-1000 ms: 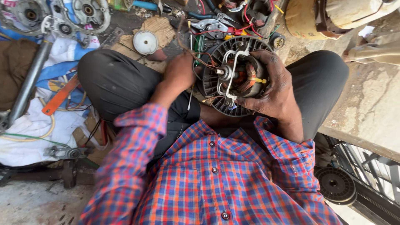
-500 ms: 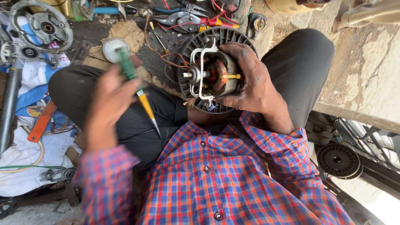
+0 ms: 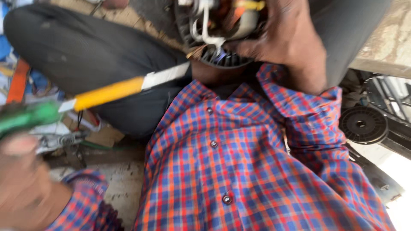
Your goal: The person sits on the ground with an electric motor in their lap and uses a screwdriver to unscrew and loosen parts of the motor housing. They reposition the motor, work on its mounting bracket, and later use pliers to grip a component while continuing to work on the motor.
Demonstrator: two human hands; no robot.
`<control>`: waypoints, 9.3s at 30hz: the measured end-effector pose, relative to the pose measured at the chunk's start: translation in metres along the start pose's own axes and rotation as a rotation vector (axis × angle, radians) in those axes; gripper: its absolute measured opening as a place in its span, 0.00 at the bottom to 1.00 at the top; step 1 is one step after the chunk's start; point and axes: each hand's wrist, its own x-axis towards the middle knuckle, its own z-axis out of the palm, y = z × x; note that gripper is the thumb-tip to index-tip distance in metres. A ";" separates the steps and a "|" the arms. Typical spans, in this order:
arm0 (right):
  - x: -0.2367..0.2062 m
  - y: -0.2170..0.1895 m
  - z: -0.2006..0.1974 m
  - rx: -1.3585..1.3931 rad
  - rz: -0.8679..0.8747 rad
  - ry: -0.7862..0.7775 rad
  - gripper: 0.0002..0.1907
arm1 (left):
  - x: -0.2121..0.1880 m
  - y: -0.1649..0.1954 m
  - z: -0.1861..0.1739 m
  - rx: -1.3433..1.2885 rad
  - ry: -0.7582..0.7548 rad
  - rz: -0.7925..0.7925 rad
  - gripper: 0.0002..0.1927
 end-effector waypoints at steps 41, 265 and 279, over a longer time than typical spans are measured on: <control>0.012 0.009 -0.008 -0.144 -0.255 -0.069 0.44 | 0.045 0.019 0.094 0.241 -0.172 0.299 0.14; 0.026 0.005 -0.006 -0.128 -0.159 -0.059 0.53 | 0.144 0.001 0.075 0.123 -0.542 0.018 0.16; 0.029 0.001 -0.009 -0.132 -0.143 -0.088 0.53 | 0.145 0.014 0.090 0.062 -0.550 -0.019 0.13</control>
